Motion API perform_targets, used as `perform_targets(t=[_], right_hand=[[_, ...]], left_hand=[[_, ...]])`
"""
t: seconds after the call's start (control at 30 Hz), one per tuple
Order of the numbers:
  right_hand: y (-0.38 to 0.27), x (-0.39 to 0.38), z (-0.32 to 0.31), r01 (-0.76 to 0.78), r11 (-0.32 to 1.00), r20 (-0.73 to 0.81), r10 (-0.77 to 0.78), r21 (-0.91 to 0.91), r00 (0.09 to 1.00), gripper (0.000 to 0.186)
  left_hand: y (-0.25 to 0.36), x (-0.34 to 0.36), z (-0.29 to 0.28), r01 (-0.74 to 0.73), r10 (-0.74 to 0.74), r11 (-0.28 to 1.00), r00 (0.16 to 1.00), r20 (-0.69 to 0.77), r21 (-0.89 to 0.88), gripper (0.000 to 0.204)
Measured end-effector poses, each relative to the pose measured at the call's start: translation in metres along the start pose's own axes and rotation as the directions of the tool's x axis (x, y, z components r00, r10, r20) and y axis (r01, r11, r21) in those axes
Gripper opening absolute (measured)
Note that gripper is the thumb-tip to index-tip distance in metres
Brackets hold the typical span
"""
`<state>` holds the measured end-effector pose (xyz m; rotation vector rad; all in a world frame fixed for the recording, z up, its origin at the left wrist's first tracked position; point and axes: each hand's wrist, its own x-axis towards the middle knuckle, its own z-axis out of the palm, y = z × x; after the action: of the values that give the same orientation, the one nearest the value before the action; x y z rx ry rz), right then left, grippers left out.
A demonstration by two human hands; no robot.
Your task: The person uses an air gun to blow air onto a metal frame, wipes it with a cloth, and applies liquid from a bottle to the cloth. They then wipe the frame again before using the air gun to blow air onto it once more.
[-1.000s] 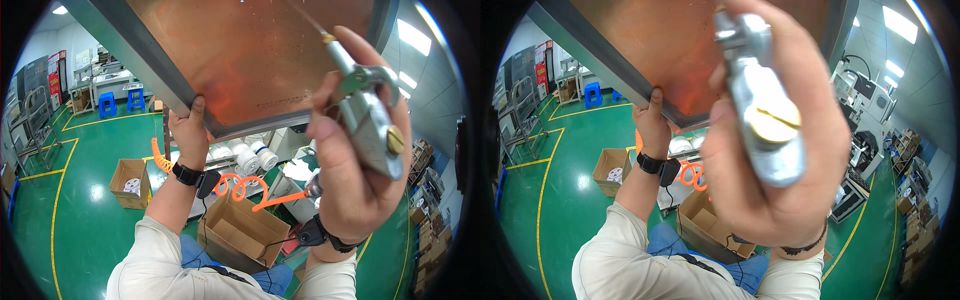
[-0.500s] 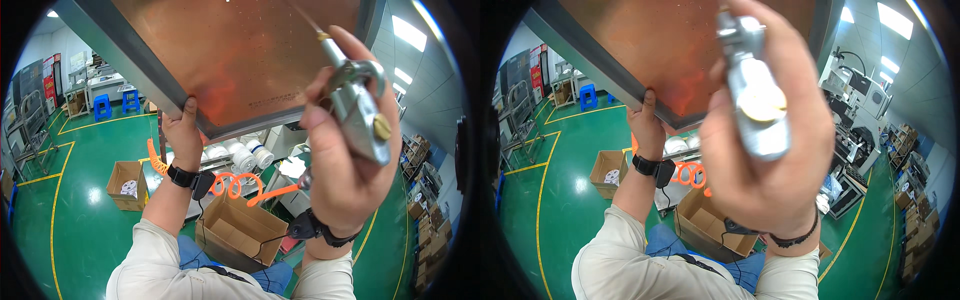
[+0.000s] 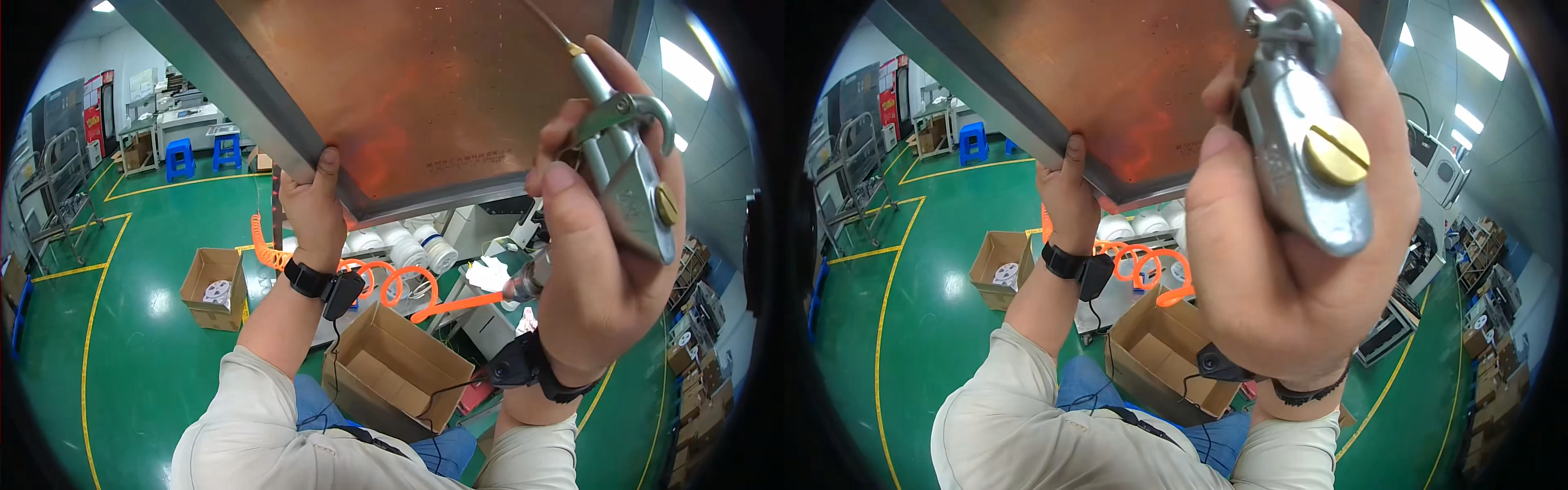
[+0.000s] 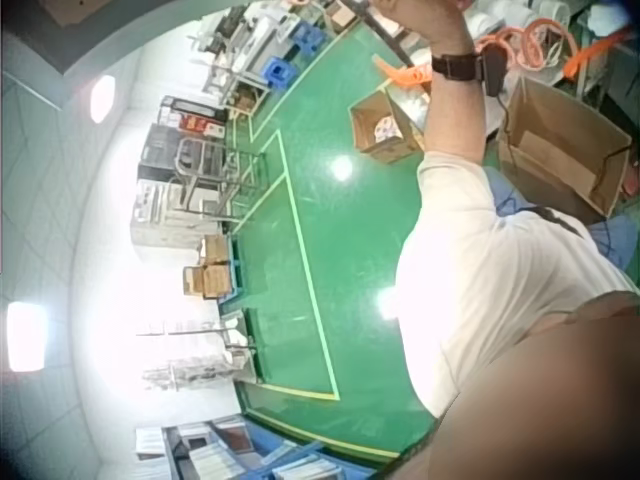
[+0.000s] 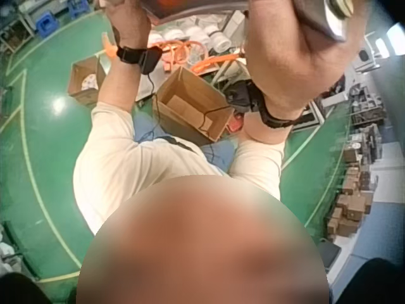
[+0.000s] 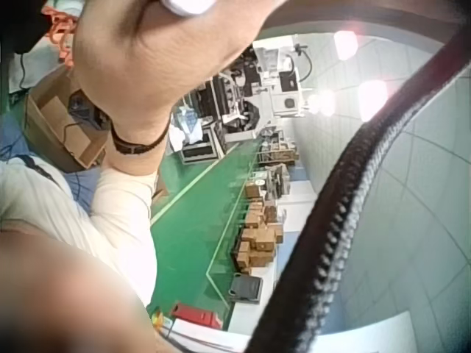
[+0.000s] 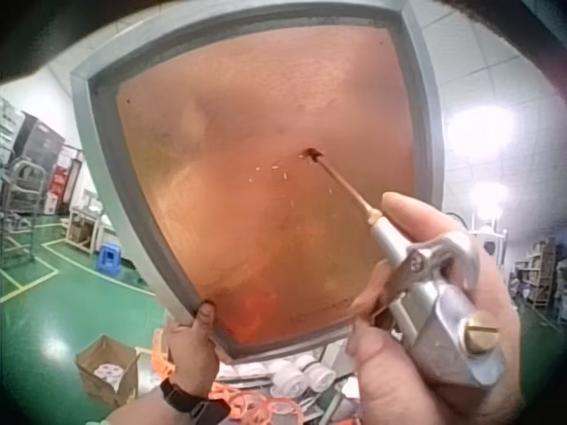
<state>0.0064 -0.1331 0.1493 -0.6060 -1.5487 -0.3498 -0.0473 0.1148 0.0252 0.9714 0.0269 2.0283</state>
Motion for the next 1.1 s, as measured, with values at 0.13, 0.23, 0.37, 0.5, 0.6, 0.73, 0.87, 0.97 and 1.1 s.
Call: perform_targets(t=[0.13,0.23,0.37,0.5,0.6,0.73,0.87,0.97,1.1], right_hand=[[-0.002,-0.001,0.004,-0.069,0.990,0.095,0.080,-0.120,0.992,0.057],[0.003,0.001,0.006,-0.024,0.990,0.085,0.036,-0.141,0.996,0.057],[0.008,0.004,0.000,-0.031,0.991,0.046,0.037,-0.133,0.998,0.058],[0.010,0.003,-0.003,-0.013,0.978,0.084,0.031,-0.209,0.996,0.059],[0.012,0.007,-0.004,-0.007,0.988,0.047,0.014,-0.154,0.999,0.059],[0.012,0.002,0.003,-0.034,0.994,0.081,0.043,-0.107,0.996,0.059],[0.016,-0.005,0.007,-0.013,0.998,0.052,0.016,-0.069,0.999,0.060],[0.017,-0.003,-0.002,-0.034,0.986,0.055,0.044,-0.162,0.998,0.062],[0.016,-0.002,-0.005,-0.006,0.971,0.185,0.051,-0.240,0.981,0.064]], left_hand=[[0.005,-0.002,0.001,0.021,-0.021,1.000,1.000,0.018,0.013,0.033],[0.007,-0.001,0.003,-0.049,0.045,0.994,0.998,0.048,0.094,0.037],[0.008,-0.001,0.005,-0.050,0.048,0.998,0.998,0.037,0.047,0.038],[0.008,-0.001,0.001,0.006,-0.008,0.999,0.998,0.057,0.040,0.039],[0.005,0.000,0.002,-0.009,0.009,1.000,0.999,0.045,0.003,0.040],[0.004,0.000,0.001,-0.044,0.043,0.999,0.998,0.035,0.032,0.041],[0.005,-0.001,-0.001,0.018,-0.019,1.000,0.998,0.053,0.022,0.039],[0.006,-0.001,0.000,0.001,-0.001,1.000,0.999,0.052,0.010,0.038],[0.007,0.000,0.004,0.022,-0.021,0.998,1.000,0.009,-0.056,0.032]])
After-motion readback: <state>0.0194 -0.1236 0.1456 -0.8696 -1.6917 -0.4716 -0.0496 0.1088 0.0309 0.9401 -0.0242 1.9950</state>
